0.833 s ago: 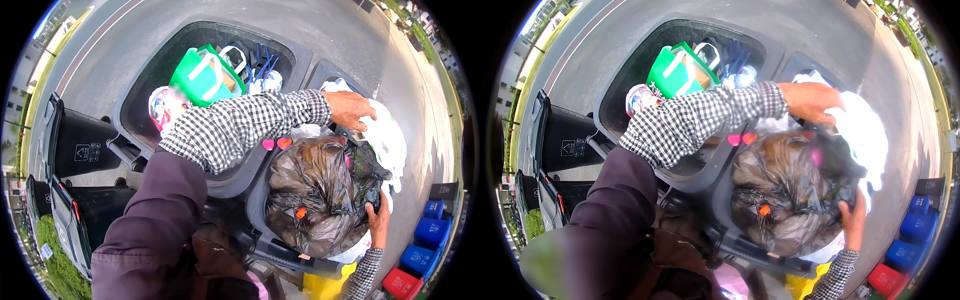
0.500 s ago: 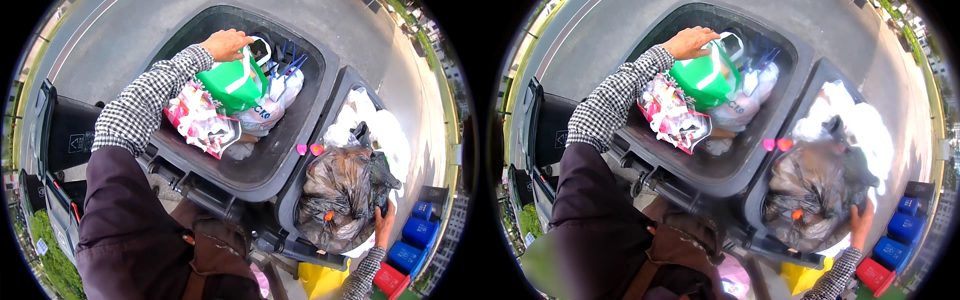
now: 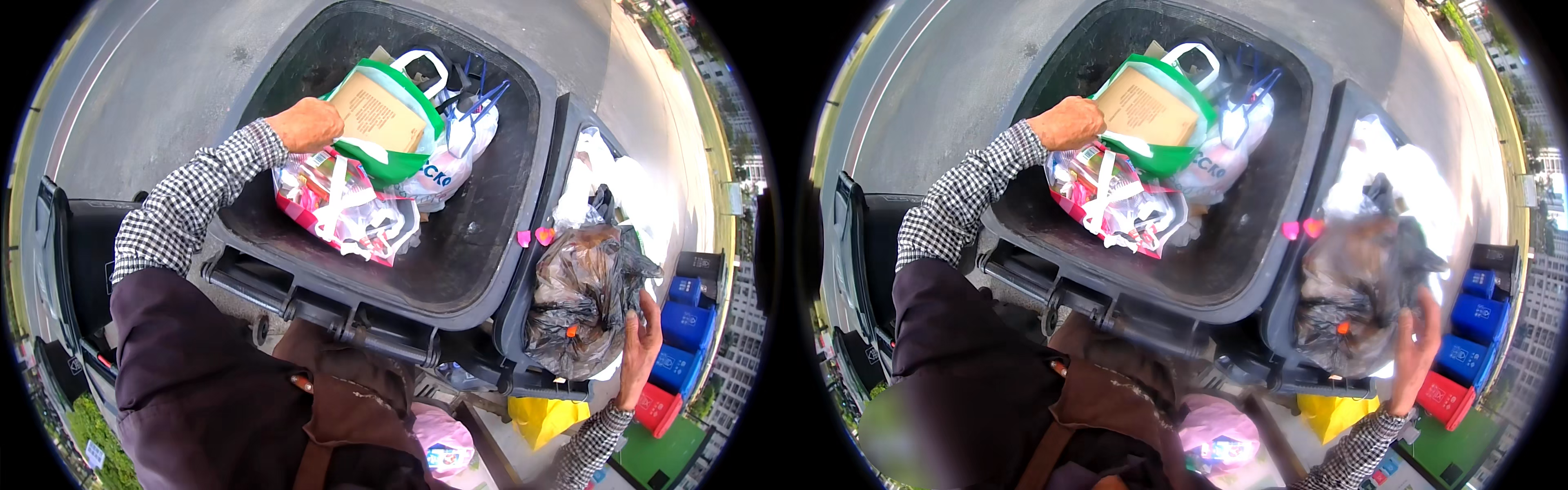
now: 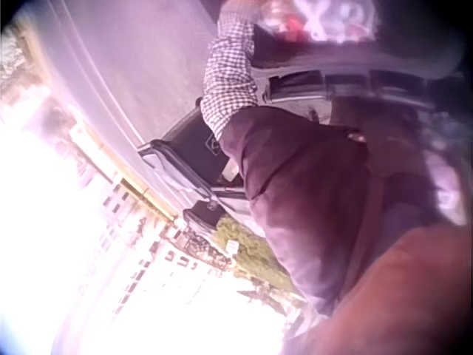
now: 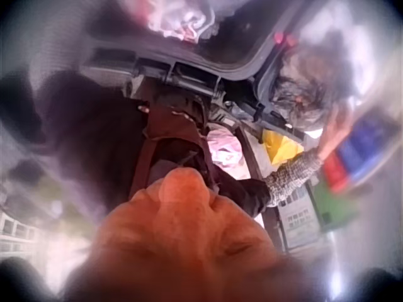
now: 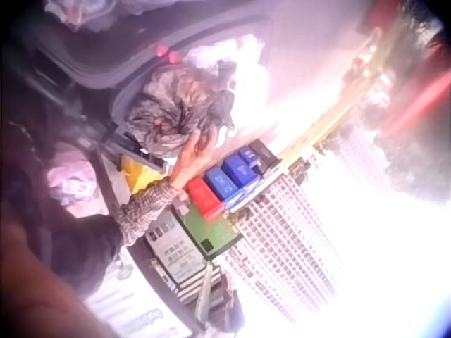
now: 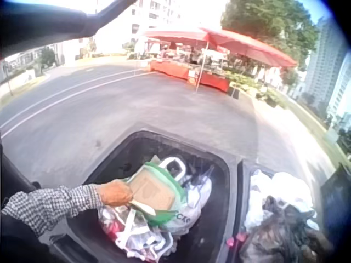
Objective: The person sorts through trash bags and loose items in outdoor bins, picking up a paper cup and a plastic bottle, then rummaging through bags to separate cardboard and other materials. The person moves items between bins and handles multiple plastic bags and a cardboard box.
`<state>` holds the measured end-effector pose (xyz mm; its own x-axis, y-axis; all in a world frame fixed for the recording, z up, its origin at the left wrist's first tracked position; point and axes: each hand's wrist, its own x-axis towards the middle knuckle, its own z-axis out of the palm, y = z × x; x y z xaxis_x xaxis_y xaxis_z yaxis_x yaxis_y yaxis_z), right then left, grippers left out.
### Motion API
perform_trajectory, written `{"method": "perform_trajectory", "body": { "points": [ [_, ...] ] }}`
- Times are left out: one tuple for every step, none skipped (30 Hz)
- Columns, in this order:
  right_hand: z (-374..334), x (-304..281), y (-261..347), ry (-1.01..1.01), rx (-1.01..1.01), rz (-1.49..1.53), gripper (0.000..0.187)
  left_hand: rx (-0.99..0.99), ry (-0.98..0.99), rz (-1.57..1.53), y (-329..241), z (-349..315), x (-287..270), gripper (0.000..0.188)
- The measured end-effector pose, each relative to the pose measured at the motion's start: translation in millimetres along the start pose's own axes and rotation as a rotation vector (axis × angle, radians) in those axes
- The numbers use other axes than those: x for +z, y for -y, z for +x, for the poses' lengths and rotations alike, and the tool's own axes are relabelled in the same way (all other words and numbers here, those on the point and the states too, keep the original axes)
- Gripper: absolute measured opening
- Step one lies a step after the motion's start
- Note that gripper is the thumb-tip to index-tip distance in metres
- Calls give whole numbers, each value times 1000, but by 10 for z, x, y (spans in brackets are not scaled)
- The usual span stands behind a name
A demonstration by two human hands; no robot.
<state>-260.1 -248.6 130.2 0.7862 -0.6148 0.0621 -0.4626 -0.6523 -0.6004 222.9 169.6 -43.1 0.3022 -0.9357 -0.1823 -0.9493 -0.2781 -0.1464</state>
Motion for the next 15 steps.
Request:
{"method": "perform_trajectory", "body": {
  "points": [
    [65,145,186,48,-19,12,43,49,-21,29,-93,-168,44,9],
    [144,319,356,99,-41,29,43,93,-38,61,-191,-305,63,8],
    [230,495,540,159,-70,55,42,86,-56,50,-283,-402,65,8],
    [331,696,642,222,-125,89,39,73,-70,40,-365,-524,53,7],
    [419,869,802,266,-231,6,37,50,-32,50,-469,-590,31,9],
    [495,1056,1012,346,-263,17,35,82,-27,38,-562,-657,-42,10],
    [571,1263,1039,359,-320,-13,34,118,-32,26,-659,-686,-42,10],
    [661,1501,1227,419,-338,38,30,145,-19,22,-741,-758,-39,10],
    [755,1733,1367,469,-396,89,29,155,-34,-6,-835,-804,-66,11],
    [864,2005,1434,487,-479,154,28,163,-46,-32,-927,-857,-96,11],
    [1000,2265,1459,522,-548,164,27,172,-70,-32,-997,-917,-85,12],
    [1096,2522,1453,516,-599,225,25,175,-47,-19,-1081,-933,-137,12],
    [1192,2752,1486,517,-637,209,29,171,-44,-3,-1144,-962,-165,12],
    [1272,2988,1538,426,-732,183,32,163,-35,14,-1189,-1001,-186,12],
    [1343,3200,1599,334,-828,160,35,160,-28,24,-1216,-1054,-217,12]
  ]
}}
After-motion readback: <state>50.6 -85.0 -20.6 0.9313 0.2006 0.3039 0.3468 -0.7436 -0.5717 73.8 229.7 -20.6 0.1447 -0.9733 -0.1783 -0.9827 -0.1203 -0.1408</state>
